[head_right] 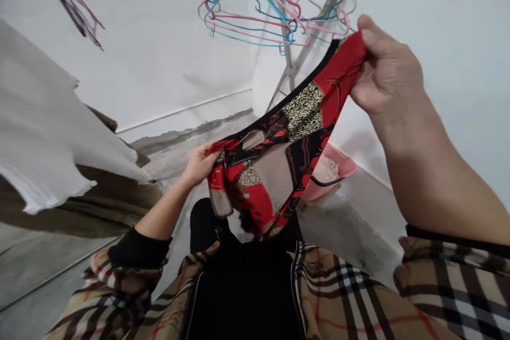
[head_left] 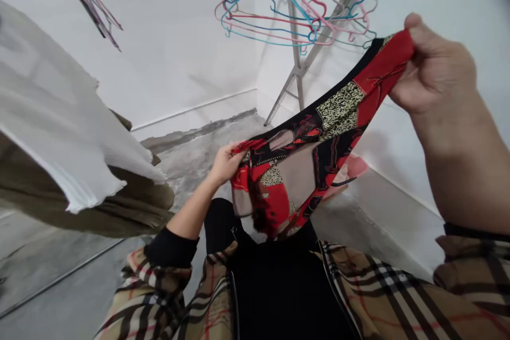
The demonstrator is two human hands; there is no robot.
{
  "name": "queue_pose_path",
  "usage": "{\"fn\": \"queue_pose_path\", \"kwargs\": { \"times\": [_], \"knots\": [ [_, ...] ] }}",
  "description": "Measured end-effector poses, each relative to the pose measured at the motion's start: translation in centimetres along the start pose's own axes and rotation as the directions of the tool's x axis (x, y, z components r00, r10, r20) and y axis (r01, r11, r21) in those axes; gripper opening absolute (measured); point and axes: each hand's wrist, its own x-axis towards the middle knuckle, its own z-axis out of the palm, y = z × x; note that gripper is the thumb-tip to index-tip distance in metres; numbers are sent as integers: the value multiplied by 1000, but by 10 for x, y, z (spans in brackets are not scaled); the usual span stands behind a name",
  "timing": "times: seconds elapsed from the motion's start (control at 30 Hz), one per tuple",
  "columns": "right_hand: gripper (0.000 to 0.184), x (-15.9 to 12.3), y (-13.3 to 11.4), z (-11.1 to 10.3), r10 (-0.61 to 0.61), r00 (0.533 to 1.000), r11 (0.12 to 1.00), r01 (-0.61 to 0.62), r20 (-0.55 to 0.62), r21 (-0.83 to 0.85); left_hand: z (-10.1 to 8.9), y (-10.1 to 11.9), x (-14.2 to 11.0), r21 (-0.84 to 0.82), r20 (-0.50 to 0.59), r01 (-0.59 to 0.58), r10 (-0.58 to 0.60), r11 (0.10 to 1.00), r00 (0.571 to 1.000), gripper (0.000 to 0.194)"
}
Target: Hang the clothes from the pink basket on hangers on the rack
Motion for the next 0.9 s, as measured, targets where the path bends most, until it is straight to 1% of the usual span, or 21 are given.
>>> {"fn": "queue_pose_path", "kwargs": {
  "times": [0.1, 0.17, 0.23, 0.33, 0.47, 0.53, 0.6, 0.63, 0.67, 0.7, 0.73, 0.77, 0.8, 0.83, 0.87, 0.9],
  "knots": [
    [22, 17, 27, -17, 7, 1000, 1000, -7, -14, -19, -31, 15, 7, -19, -124, -35, 33, 999, 992, 34],
    [24, 21, 38, -19, 32, 999, 999, -32, -32, -2, -45, 27, 10, -78, -171, -34, 20, 996, 985, 34],
    [26, 18, 44, -14, 83, 995, 996, -82, -63, 23, -54, 39, 11, -138, -190, -18, -9, 990, 982, 34],
    [26, 10, 48, -3, 141, 985, 990, -139, -96, 36, -59, 51, 13, -221, -193, -3, -40, 975, 980, 32],
    [23, 2, 52, 5, 165, 982, 985, -160, -88, 62, -61, 57, 17, -378, -211, 0, -86, 926, 974, 25],
    [22, 0, 55, 6, 197, 975, 978, -188, -105, 91, -59, 58, 15, -444, -213, 36, -144, 895, 966, 23],
    [21, -2, 59, 6, 224, 969, 971, -212, -105, 112, -53, 63, 8, -472, -175, 109, -214, 875, 961, 24],
    [21, -3, 61, 6, 232, 968, 968, -219, -100, 124, -48, 66, 1, -472, -138, 154, -246, 868, 959, 26],
    [21, -4, 63, 6, 240, 966, 964, -226, -92, 142, -41, 71, -7, -461, -77, 205, -269, 864, 960, 29],
    [22, -5, 64, 7, 249, 965, 959, -233, -83, 164, -33, 76, -17, -437, 6, 250, -276, 864, 961, 31],
    [22, -6, 66, 9, 257, 963, 952, -238, -78, 192, -23, 82, -28, -400, 117, 292, -268, 869, 956, 34],
    [22, -8, 68, 11, 268, 961, 943, -246, -71, 224, -12, 88, -39, -350, 259, 322, -240, 879, 936, 36],
    [22, -9, 69, 14, 277, 959, 933, -253, -61, 257, -1, 93, -49, -296, 405, 321, -186, 900, 895, 36],
    [21, -11, 70, 18, 278, 960, 924, -255, -42, 286, 10, 98, -58, -236, 540, 295, -127, 926, 832, 35],
    [20, -13, 71, 23, 272, 962, 918, -254, -16, 305, 20, 103, -66, -183, 657, 241, -64, 953, 751, 34],
    [19, -16, 72, 28, 258, 966, 915, -249, 15, 316, 28, 106, -71, -144, 750, 173, -7, 974, 661, 34]
  ]
}}
